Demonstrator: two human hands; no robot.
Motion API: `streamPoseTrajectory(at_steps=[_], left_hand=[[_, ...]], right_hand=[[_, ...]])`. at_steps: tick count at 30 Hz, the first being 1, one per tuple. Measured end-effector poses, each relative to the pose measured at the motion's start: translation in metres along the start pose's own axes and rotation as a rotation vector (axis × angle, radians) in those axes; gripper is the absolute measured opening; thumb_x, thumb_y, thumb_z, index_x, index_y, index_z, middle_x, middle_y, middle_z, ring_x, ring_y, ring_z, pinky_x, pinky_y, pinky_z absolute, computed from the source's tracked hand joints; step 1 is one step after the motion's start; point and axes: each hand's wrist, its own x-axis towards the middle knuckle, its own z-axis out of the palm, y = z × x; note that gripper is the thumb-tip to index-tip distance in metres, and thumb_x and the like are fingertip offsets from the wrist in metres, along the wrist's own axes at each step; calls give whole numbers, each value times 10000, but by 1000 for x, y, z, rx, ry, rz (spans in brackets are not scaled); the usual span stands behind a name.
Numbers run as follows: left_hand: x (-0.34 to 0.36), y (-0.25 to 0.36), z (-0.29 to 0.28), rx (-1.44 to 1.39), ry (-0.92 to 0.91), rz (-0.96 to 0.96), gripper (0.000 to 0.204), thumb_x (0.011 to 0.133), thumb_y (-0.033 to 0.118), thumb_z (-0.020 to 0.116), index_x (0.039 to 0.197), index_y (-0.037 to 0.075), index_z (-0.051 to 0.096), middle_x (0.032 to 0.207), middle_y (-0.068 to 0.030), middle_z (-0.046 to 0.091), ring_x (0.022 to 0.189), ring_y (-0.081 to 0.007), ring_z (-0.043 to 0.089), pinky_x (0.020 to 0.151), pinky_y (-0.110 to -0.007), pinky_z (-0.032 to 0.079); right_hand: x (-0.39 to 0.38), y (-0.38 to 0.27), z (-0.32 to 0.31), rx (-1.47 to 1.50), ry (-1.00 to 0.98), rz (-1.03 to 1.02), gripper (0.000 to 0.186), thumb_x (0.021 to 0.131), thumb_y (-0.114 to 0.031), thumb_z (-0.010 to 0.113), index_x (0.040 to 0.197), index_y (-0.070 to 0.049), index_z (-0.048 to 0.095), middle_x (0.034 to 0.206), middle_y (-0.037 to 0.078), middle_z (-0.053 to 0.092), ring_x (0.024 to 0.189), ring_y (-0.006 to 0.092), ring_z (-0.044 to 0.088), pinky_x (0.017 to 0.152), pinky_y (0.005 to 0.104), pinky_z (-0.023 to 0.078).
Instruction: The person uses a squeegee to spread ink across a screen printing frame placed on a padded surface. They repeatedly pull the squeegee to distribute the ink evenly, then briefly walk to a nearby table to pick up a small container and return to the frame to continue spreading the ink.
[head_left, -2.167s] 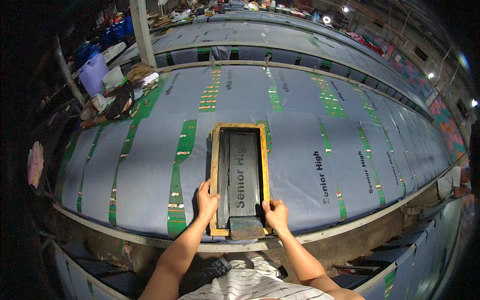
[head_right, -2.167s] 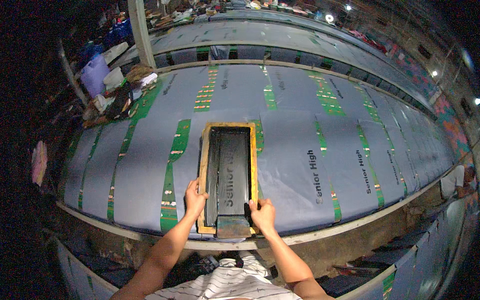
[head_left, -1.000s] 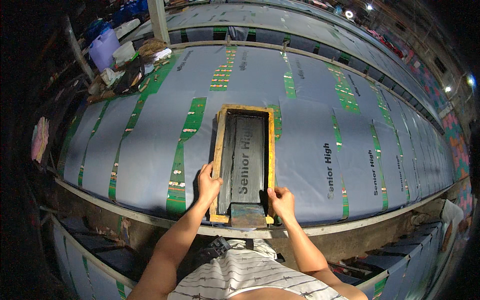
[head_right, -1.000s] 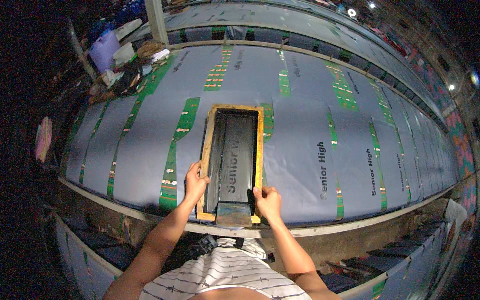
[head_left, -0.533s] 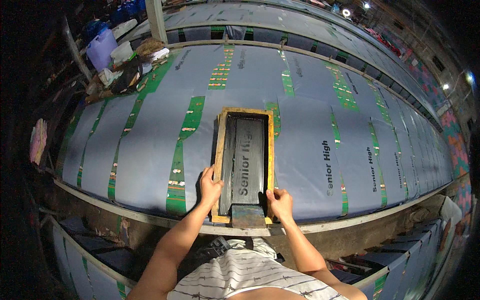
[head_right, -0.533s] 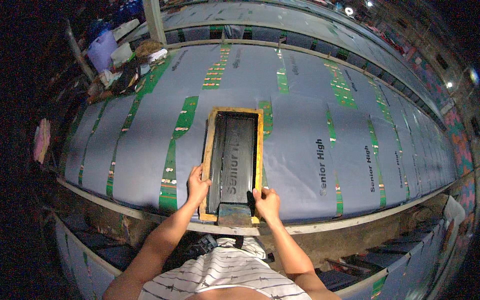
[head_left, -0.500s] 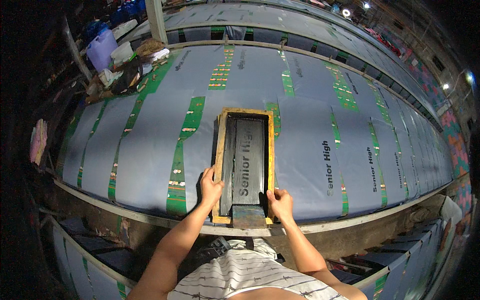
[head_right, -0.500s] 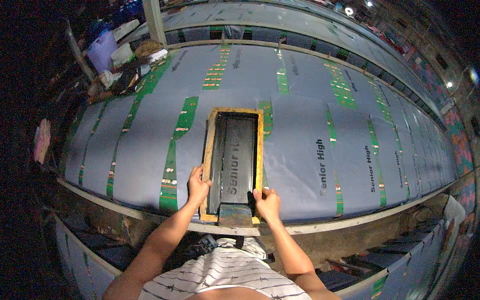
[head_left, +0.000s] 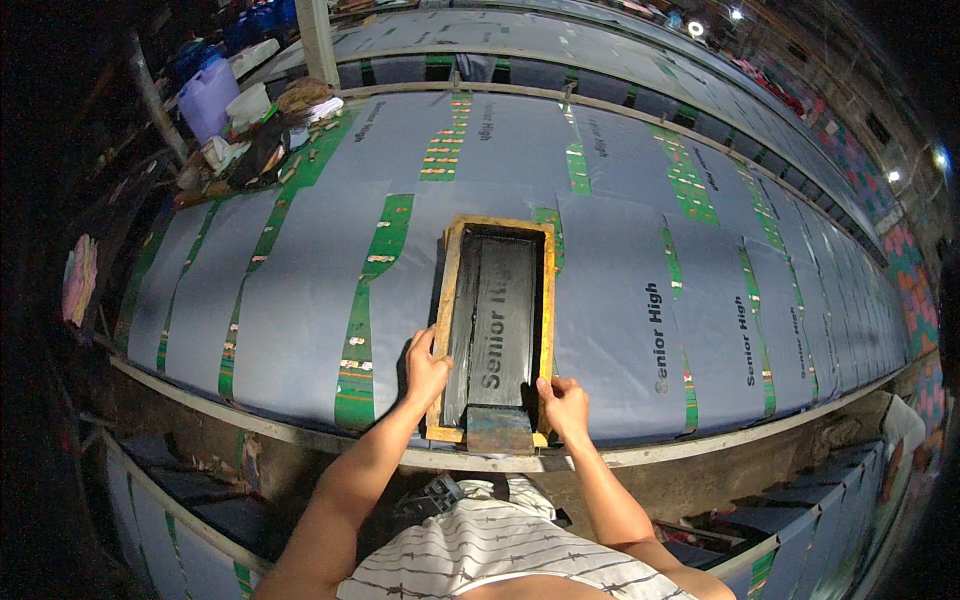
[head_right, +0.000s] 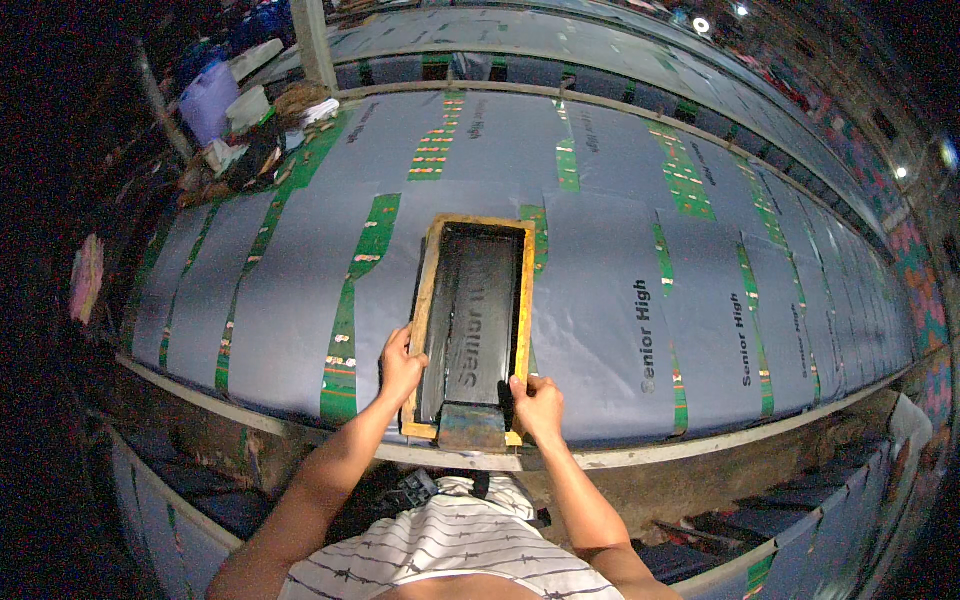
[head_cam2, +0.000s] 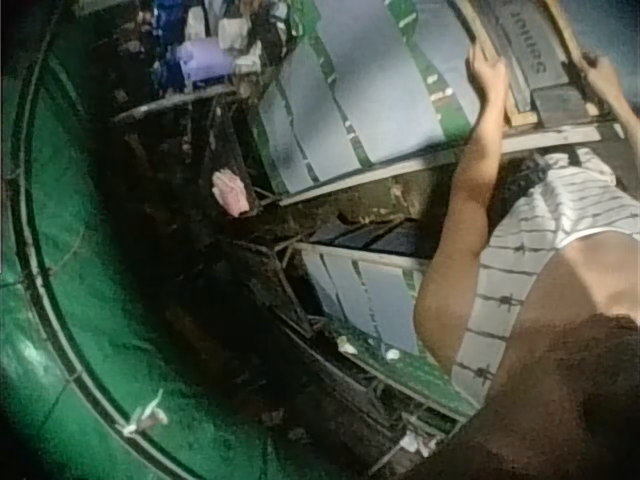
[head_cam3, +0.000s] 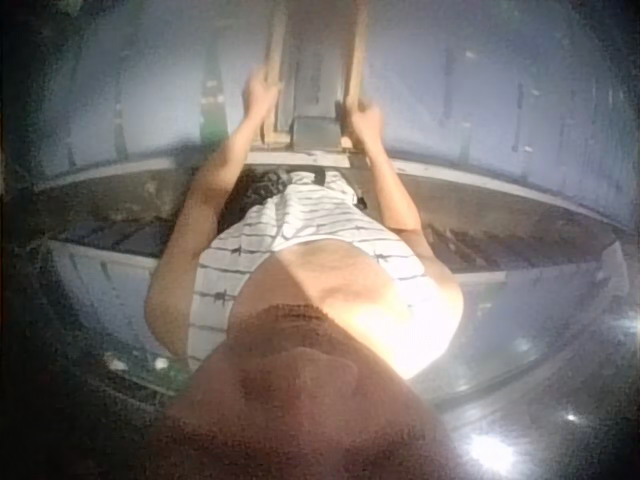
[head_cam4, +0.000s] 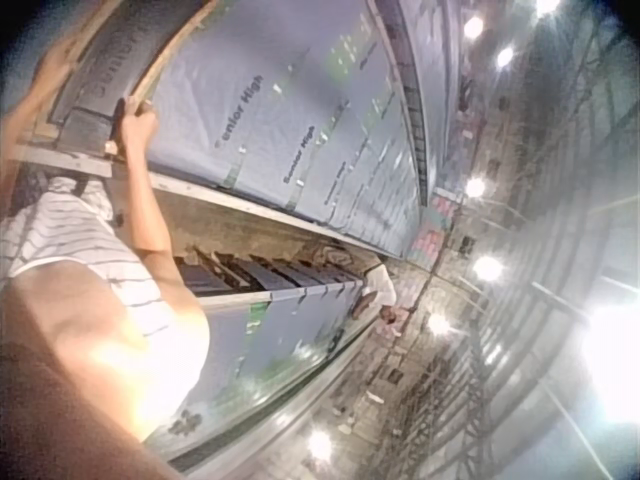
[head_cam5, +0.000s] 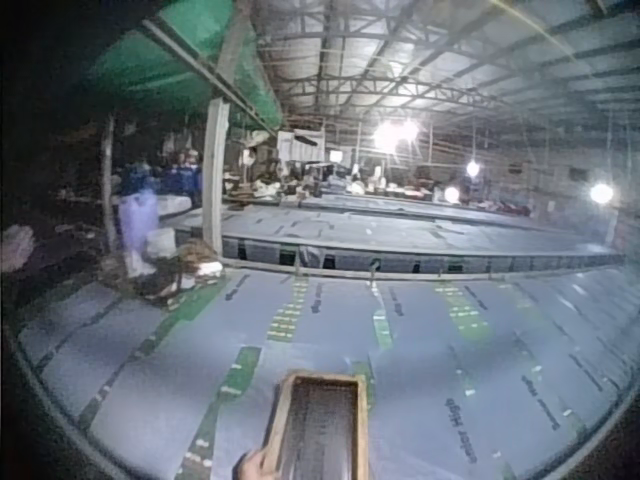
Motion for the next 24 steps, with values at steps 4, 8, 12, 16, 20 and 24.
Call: streamPoseTrajectory(at_steps=[4,8,12,16,20,24], left_hand=[[-3,12,1,74,13,42,662,670,-104,622,1328,-41,609,1074,-119,578,1075,-267,626,945,-309,489],[-9,2,4,81,39,38,643,680,-87,628,1322,-46,606,1097,-139,592,1080,-291,625,953,-325,489],[-10,4,5,65,52,25,636,679,-75,635,1313,-44,610,1109,-146,599,1082,-298,629,958,-351,490],[-8,-4,6,74,46,50,653,666,-77,636,1318,-40,614,1103,-147,606,1086,-288,634,965,-356,492],[-8,-6,8,95,35,-14,656,664,-79,633,1318,-34,620,1106,-149,621,1085,-296,640,978,-350,489],[-9,-12,10,94,53,8,655,668,-78,636,1321,-25,621,1109,-142,628,1078,-297,643,977,-348,488]], right_hand=[[-1,-3,-4,0,-1,13,471,909,-439,729,1103,-12,763,953,256,690,914,419,685,820,473,529],[-2,2,-3,-22,1,-8,472,908,-439,730,1101,-10,762,975,268,694,941,422,689,830,472,532],[-4,0,-4,-27,7,-6,467,907,-441,731,1109,-21,761,969,271,694,927,435,685,827,488,530],[-1,4,0,-37,7,-21,463,905,-441,730,1117,-31,760,954,270,692,913,442,681,826,496,529],[0,8,2,-48,-14,-8,465,900,-451,730,1114,-40,764,976,268,689,919,432,682,831,490,528],[0,-2,-2,-56,-51,34,463,903,-445,728,1114,-35,765,982,264,689,930,429,682,837,489,528]])
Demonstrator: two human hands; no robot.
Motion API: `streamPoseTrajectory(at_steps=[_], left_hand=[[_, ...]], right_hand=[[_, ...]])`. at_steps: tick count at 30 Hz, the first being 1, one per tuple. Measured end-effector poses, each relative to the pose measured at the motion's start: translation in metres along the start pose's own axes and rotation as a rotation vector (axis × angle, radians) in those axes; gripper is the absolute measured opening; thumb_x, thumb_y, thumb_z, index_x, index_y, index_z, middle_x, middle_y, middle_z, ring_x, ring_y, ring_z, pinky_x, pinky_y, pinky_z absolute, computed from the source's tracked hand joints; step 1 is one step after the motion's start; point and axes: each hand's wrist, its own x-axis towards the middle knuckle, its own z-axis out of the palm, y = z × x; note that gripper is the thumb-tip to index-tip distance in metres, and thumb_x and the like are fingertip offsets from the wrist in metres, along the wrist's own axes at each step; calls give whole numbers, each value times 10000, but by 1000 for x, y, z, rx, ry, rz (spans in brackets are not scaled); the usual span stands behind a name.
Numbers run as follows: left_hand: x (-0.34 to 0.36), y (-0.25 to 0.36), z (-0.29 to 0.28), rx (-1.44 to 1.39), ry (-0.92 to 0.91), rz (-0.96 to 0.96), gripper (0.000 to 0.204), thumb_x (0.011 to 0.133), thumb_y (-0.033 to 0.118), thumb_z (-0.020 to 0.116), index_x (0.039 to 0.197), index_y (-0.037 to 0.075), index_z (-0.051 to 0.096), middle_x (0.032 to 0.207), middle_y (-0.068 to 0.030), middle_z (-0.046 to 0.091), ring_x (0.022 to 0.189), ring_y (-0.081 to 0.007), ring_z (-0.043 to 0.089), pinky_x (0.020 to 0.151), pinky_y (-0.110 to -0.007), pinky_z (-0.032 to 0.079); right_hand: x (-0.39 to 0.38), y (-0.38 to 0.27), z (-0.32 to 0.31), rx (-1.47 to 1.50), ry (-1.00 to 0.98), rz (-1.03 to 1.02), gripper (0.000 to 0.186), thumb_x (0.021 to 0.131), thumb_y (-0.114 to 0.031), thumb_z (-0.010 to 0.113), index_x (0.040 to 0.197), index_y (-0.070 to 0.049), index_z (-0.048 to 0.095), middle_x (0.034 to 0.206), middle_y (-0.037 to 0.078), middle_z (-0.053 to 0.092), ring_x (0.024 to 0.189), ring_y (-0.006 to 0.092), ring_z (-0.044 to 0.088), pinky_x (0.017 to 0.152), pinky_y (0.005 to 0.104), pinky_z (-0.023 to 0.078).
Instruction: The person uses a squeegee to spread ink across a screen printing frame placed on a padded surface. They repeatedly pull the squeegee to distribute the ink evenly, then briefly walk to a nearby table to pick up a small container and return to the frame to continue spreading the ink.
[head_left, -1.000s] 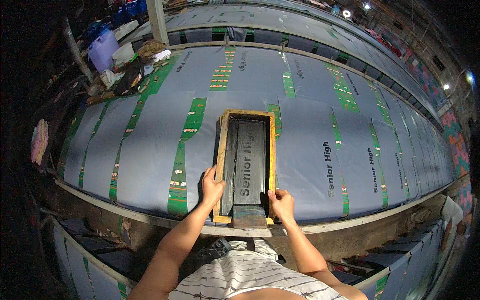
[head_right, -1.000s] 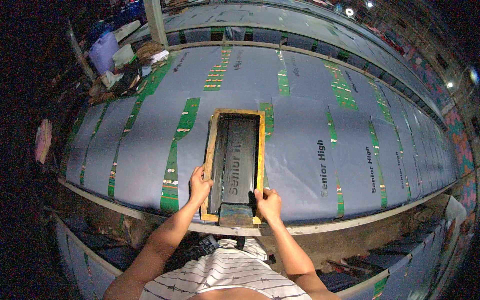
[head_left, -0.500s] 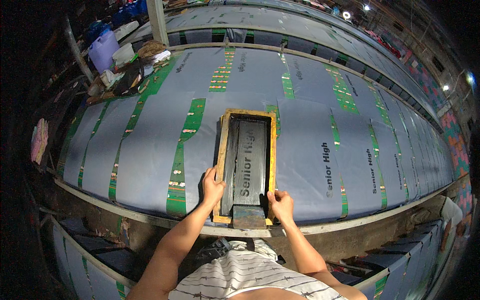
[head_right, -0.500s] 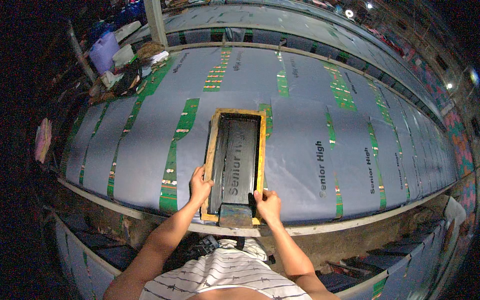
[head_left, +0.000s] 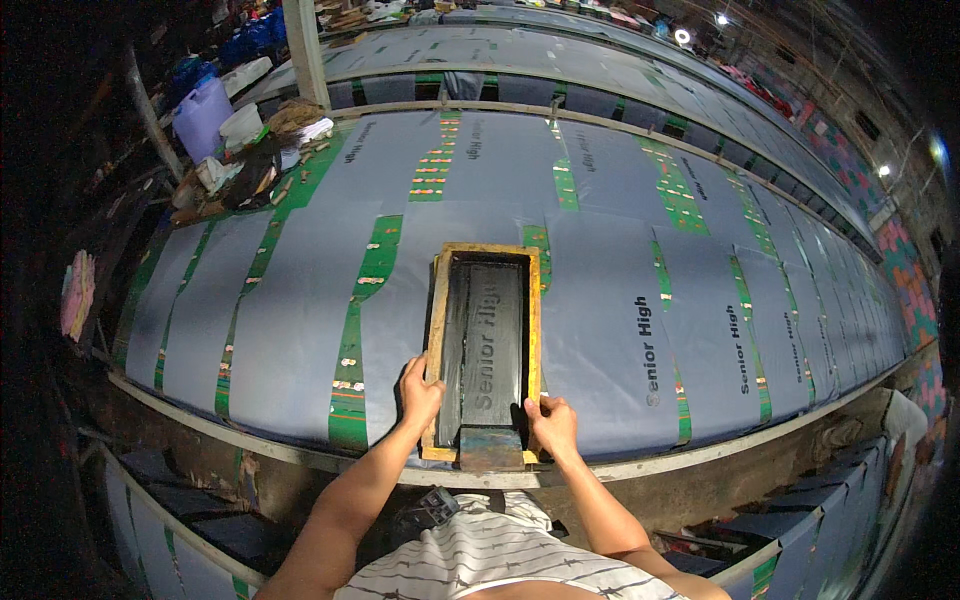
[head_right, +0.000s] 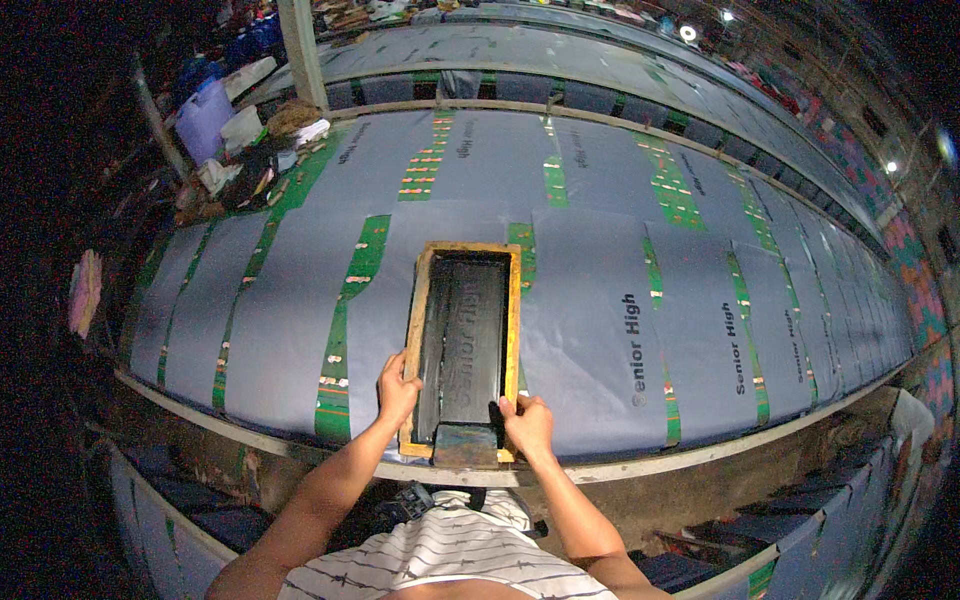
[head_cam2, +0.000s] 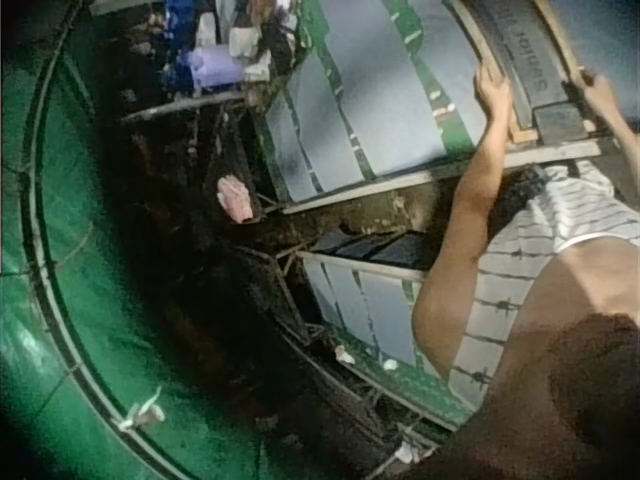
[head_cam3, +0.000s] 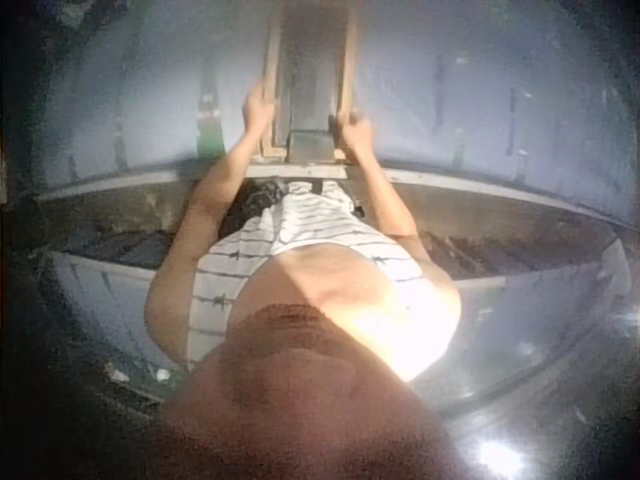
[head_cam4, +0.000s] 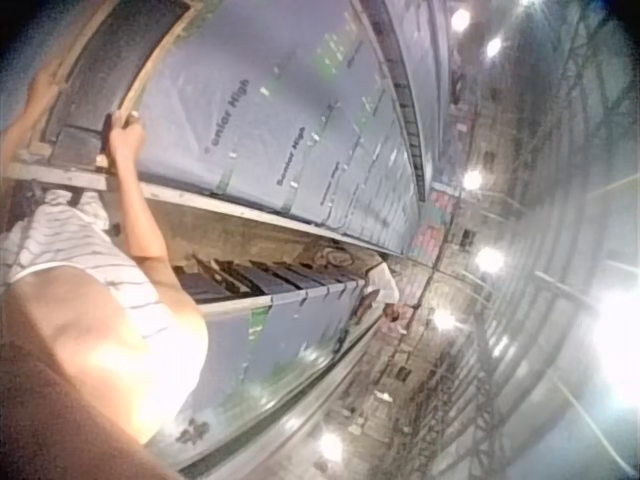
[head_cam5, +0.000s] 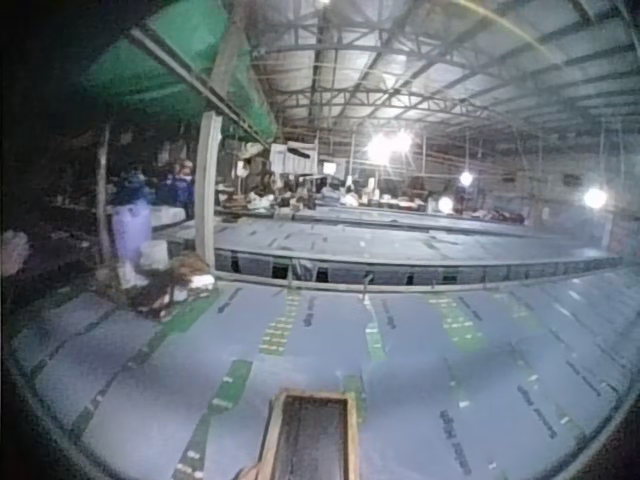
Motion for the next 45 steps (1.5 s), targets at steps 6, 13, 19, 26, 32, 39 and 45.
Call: streamPoseTrajectory(at_steps=[6,13,19,26,32,39,45], left_hand=[[-2,12,3,-2,-16,-29,585,698,-61,642,1281,-17,635,1118,-158,631,1096,-335,636,972,-372,486],[-1,17,2,23,-38,-29,570,711,-56,639,1280,-17,636,1117,-169,629,1094,-355,630,967,-380,487],[0,8,4,61,-64,-61,617,718,-45,643,1334,-45,599,1183,-196,638,1150,-374,622,999,-392,485],[3,-4,5,107,-52,-48,648,699,-30,662,1345,-20,607,1205,-192,646,1152,-372,629,986,-399,496],[4,9,0,111,-79,-104,674,665,-15,675,1337,19,631,1170,-168,659,1144,-341,643,989,-381,497],[0,6,1,116,-56,-63,645,697,-12,681,1338,-1,613,1168,-176,634,1092,-365,634,950,-405,502],[2,8,4,138,-48,-8,622,709,-8,701,1324,-9,609,1159,-184,630,1074,-375,631,937,-416,503]], right_hand=[[5,12,-1,39,9,17,465,908,-429,724,1136,-25,760,1011,268,696,963,438,685,864,492,528],[5,10,0,30,5,41,465,902,-426,734,1143,-30,758,1047,287,699,1015,441,684,905,489,528],[7,16,4,58,-14,54,432,915,-408,726,1116,-27,761,1026,283,699,982,442,686,879,488,532],[-10,-13,-22,-29,-38,-208,416,932,-338,710,1125,30,713,1112,268,676,1044,432,660,894,482,523],[-65,-46,-45,-279,-425,-773,515,782,-252,801,1213,3,682,1249,168,631,1188,366,583,997,463,484],[-60,-54,-19,-571,-311,-700,456,669,-110,771,1110,-39,681,1093,108,662,1075,311,618,921,435,493],[-37,-52,-17,-386,-304,-712,244,684,-45,708,913,-3,637,912,166,674,975,377,646,857,469,548]])
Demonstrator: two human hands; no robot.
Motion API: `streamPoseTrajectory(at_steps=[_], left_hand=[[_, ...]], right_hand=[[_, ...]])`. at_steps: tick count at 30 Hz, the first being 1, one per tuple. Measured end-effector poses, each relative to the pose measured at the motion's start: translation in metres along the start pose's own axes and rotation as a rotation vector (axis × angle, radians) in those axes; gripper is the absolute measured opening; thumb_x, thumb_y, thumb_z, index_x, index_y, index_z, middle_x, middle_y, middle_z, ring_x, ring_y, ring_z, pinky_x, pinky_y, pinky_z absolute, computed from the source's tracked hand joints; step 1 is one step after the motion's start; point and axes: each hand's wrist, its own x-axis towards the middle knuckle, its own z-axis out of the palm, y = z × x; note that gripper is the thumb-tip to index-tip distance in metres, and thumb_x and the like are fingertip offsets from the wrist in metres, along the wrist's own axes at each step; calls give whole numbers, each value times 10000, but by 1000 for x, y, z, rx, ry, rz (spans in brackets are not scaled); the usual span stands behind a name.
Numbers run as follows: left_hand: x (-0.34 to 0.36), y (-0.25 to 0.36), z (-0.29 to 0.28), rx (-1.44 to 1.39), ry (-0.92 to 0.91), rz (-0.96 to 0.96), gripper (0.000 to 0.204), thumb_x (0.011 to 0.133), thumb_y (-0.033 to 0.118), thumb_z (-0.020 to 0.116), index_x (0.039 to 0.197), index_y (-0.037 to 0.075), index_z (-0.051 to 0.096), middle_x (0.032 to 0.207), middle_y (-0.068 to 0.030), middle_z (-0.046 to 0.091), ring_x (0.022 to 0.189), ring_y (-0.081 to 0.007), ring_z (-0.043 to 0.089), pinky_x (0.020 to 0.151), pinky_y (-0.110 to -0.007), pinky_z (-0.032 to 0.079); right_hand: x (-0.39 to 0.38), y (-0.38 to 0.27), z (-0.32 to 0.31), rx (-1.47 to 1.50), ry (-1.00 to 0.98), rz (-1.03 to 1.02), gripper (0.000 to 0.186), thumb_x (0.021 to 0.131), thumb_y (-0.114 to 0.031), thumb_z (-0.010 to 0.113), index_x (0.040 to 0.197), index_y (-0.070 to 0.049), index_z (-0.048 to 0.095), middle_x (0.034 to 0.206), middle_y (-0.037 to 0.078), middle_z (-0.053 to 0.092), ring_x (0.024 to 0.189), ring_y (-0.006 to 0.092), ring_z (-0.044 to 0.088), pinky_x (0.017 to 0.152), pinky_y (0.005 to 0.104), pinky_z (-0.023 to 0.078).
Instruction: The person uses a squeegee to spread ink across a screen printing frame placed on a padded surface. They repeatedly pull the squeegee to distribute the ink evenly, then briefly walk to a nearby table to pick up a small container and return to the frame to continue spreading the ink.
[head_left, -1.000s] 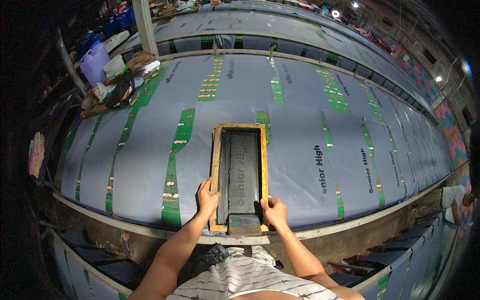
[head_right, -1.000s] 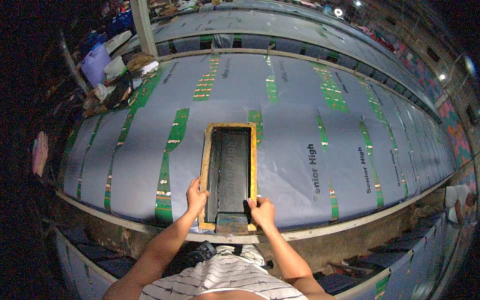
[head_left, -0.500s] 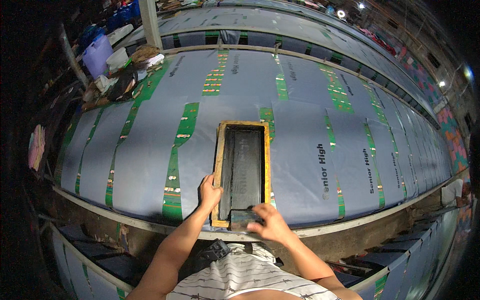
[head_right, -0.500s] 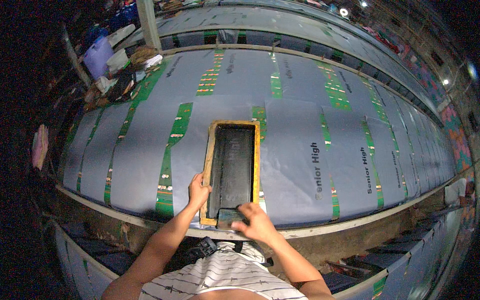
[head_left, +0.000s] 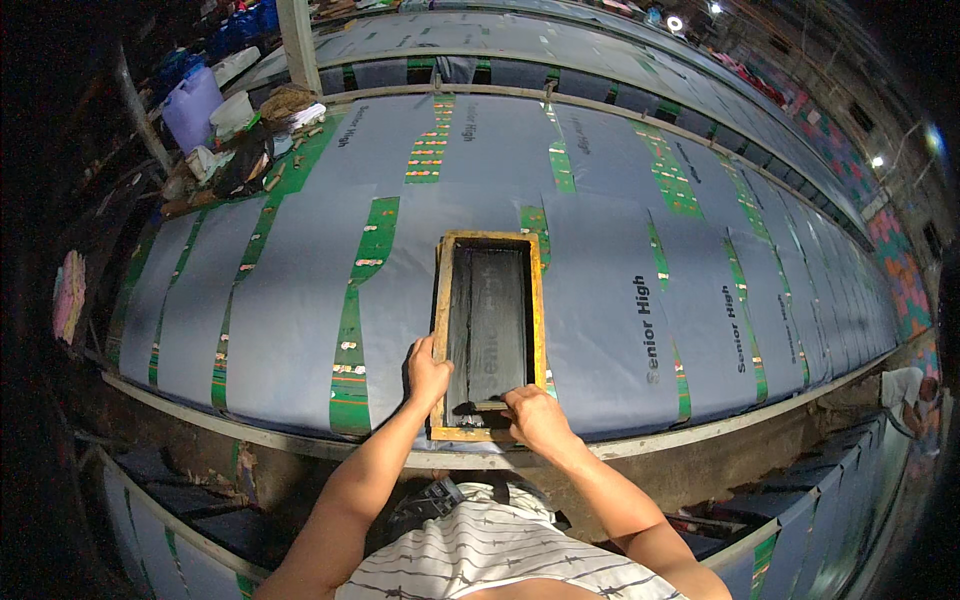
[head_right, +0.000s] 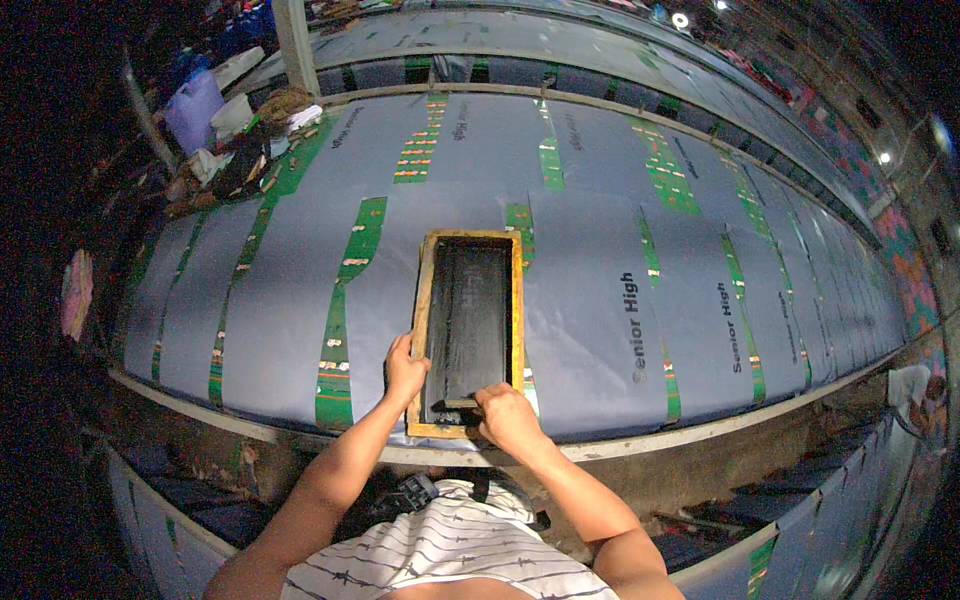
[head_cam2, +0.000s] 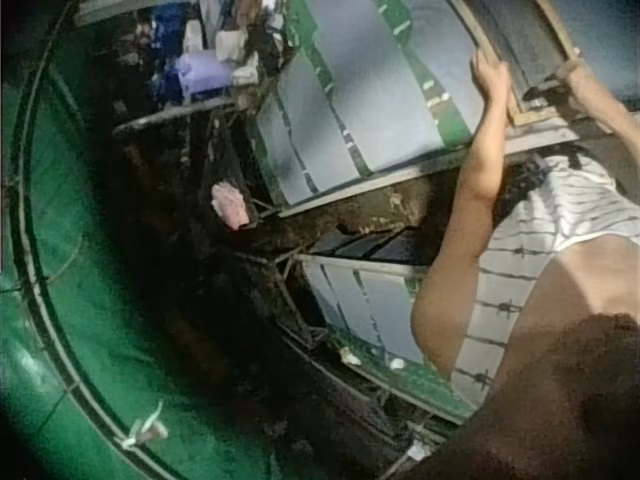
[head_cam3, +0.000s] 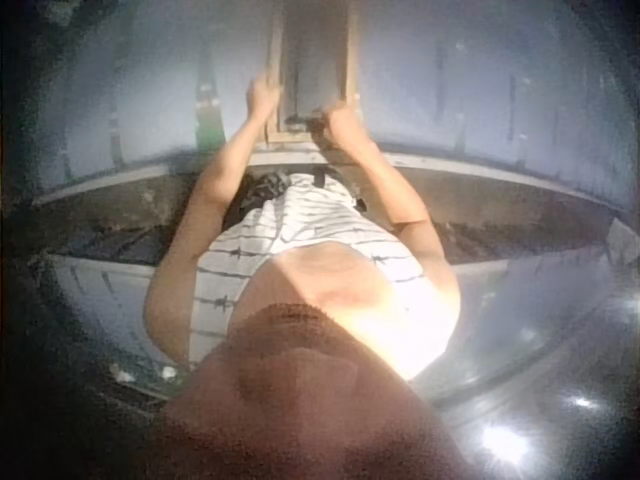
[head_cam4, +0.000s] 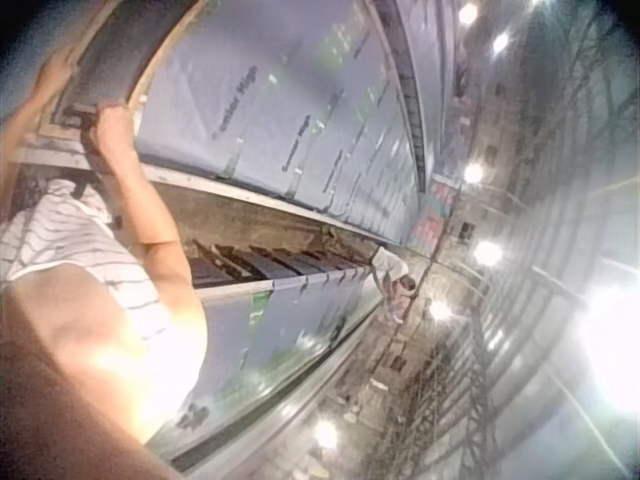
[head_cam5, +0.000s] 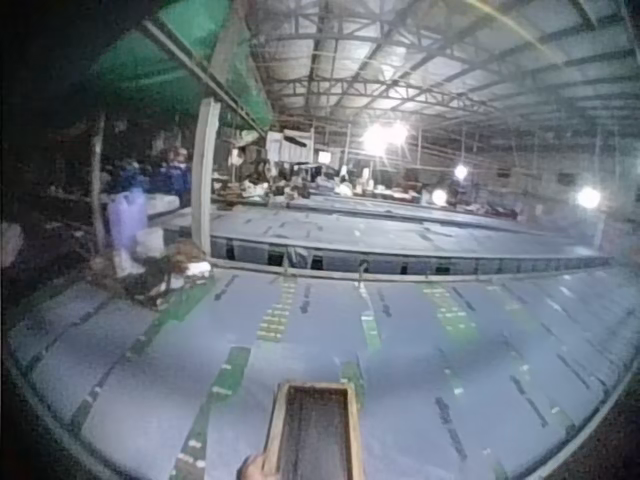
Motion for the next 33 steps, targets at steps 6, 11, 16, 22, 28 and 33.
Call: streamPoseTrajectory(at_steps=[6,11,16,22,28,33], left_hand=[[1,2,-2,-2,-26,-42,637,698,2,704,1328,-19,608,1172,-193,638,1131,-385,622,977,-416,494],[2,-2,-2,-1,-23,-37,642,691,-1,699,1327,-15,612,1176,-200,638,1144,-385,620,984,-413,493],[1,-1,-1,10,-25,-35,609,704,-6,707,1305,-13,612,1175,-194,625,1138,-405,605,987,-431,488],[1,1,-2,-3,-3,-38,589,710,-5,664,1298,-8,626,1149,-198,634,1111,-381,624,968,-412,495],[0,3,-3,14,-18,-45,617,708,-4,677,1318,-38,592,1142,-207,613,1088,-411,605,953,-430,493],[1,6,-4,-3,-28,-50,621,703,-8,671,1319,-34,592,1139,-204,616,1099,-414,604,963,-427,491]], right_hand=[[-32,-13,6,-23,-34,42,293,678,-45,742,945,-16,626,994,151,669,1000,364,635,866,462,543],[-44,-5,21,-93,86,-75,332,704,-50,699,1031,-8,661,1095,134,670,1016,324,619,911,415,530],[-31,21,27,-140,186,-255,338,759,-61,625,1084,14,676,1140,135,670,1019,306,613,907,404,528],[17,41,32,-172,224,-204,335,739,-45,638,1068,6,676,1104,140,677,1015,315,616,905,403,534],[88,76,20,-192,218,-156,247,767,-36,622,1008,-21,672,1016,134,674,994,332,620,860,431,547],[154,112,10,-245,259,-158,160,795,-43,592,941,-25,655,969,136,666,989,343,623,862,436,536]])
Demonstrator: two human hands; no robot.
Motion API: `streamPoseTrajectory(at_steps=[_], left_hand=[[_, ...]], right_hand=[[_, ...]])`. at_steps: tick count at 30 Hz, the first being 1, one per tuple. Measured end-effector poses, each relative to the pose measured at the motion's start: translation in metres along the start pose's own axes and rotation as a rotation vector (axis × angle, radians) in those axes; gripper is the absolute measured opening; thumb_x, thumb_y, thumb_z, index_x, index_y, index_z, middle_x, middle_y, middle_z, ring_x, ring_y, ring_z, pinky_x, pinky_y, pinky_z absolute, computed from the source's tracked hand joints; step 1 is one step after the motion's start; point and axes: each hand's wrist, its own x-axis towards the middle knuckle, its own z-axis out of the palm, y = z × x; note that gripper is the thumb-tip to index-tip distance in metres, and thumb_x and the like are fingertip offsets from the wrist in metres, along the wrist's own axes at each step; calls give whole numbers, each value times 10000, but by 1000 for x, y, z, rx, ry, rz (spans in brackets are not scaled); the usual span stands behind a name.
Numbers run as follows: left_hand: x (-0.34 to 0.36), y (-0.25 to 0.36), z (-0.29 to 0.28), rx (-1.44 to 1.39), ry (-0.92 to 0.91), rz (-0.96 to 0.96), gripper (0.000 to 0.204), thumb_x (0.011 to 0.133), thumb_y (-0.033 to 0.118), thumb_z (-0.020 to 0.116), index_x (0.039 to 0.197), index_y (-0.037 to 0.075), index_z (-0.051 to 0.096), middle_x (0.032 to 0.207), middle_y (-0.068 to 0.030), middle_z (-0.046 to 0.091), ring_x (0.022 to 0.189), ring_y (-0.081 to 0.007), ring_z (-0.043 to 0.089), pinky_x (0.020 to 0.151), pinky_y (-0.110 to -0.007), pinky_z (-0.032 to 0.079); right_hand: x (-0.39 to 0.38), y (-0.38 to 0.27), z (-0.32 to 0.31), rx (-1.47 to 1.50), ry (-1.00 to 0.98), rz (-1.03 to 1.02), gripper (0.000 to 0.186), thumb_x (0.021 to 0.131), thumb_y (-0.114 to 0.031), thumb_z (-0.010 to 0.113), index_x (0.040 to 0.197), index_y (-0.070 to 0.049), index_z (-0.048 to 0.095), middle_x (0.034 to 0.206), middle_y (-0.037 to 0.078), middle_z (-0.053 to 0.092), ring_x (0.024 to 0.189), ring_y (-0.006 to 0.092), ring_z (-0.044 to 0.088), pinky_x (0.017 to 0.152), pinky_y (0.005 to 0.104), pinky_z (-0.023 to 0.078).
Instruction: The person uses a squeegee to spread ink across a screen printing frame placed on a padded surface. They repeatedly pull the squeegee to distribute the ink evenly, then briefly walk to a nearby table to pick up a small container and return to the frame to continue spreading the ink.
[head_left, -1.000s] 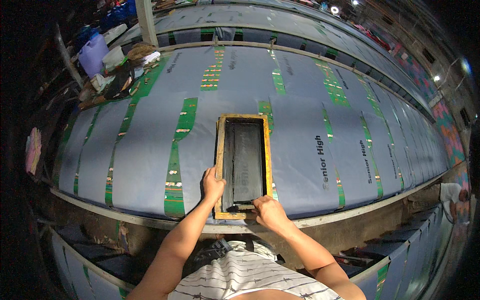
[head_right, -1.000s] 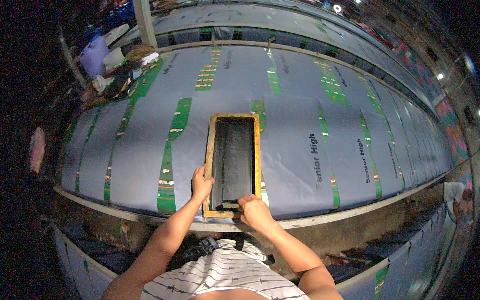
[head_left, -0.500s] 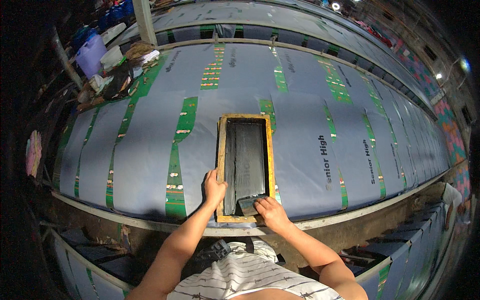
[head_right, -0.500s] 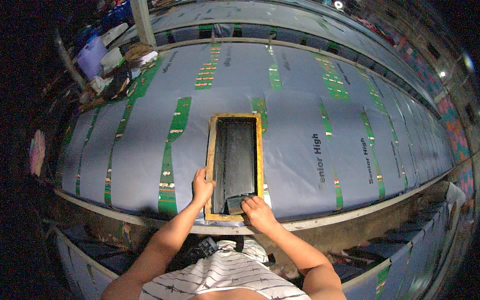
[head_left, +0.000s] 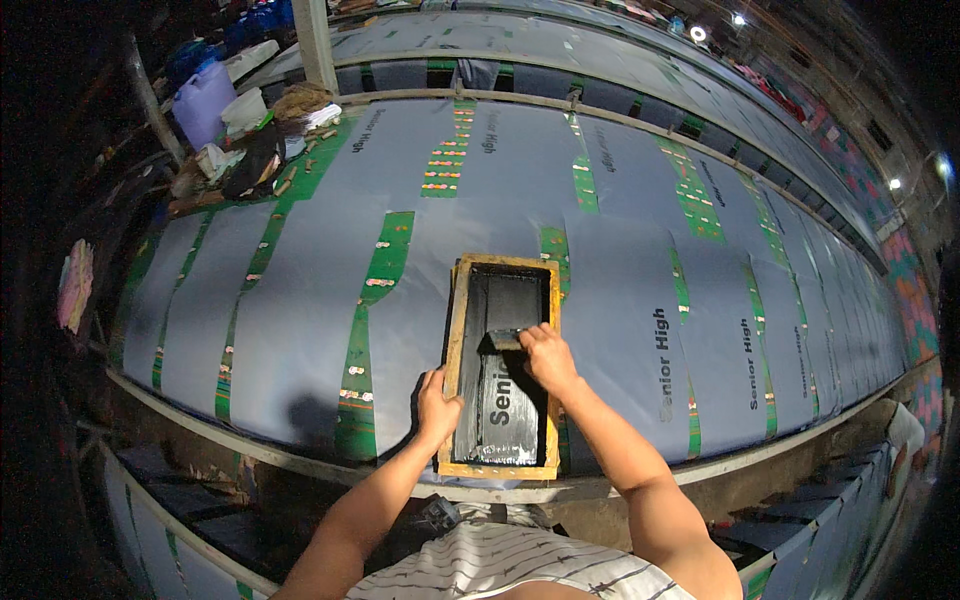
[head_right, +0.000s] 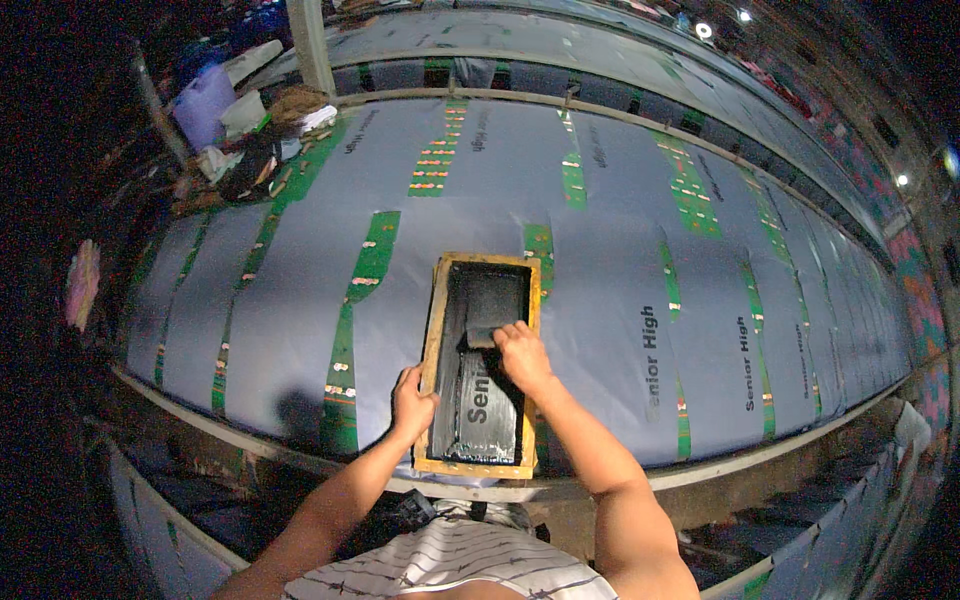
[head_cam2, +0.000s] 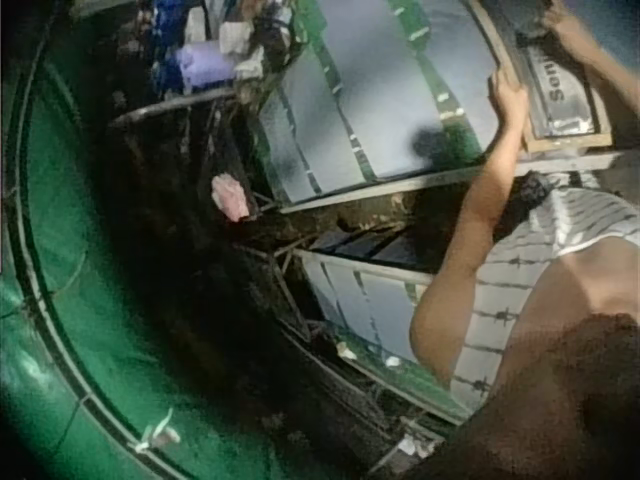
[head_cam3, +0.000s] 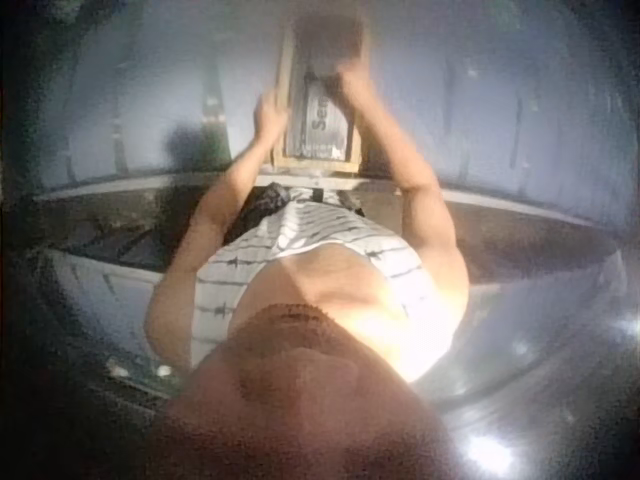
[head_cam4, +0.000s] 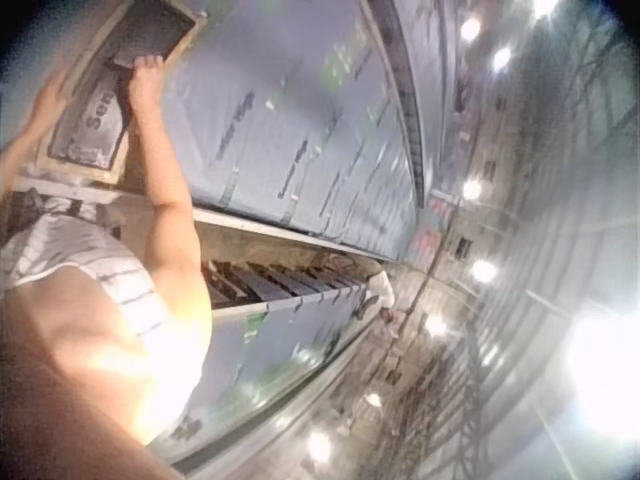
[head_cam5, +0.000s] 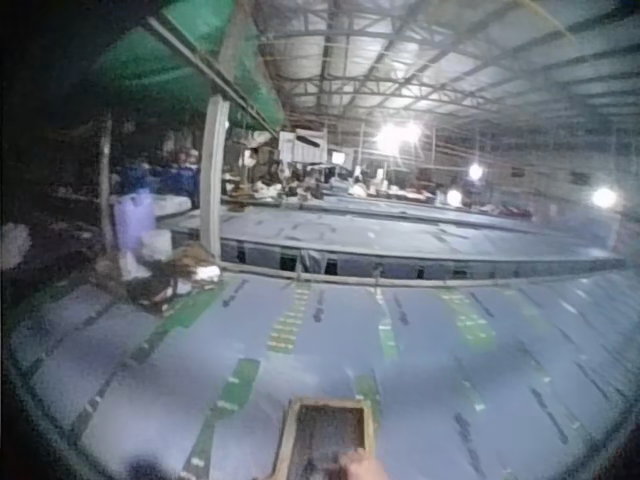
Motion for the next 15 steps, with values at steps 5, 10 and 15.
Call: streamPoseTrajectory(at_steps=[5,10,15], left_hand=[[-1,-7,3,-7,14,-6,613,701,-10,679,1308,-39,598,1155,-201,615,1111,-408,604,975,-422,492],[-1,-7,3,-9,4,-15,618,706,2,705,1313,-34,598,1164,-201,617,1124,-405,603,980,-421,491],[-1,-6,4,9,15,8,630,705,-38,673,1330,-15,598,1154,-184,618,1122,-368,628,969,-383,502]], right_hand=[[56,47,15,-31,-43,-7,271,725,-32,676,994,-29,645,1010,153,658,1031,370,601,891,451,529],[97,72,23,7,-8,68,218,763,-18,619,979,-24,654,987,166,672,1022,389,613,878,476,526],[89,74,22,57,40,-18,218,754,5,620,968,-18,655,968,174,673,995,398,625,862,501,531]])
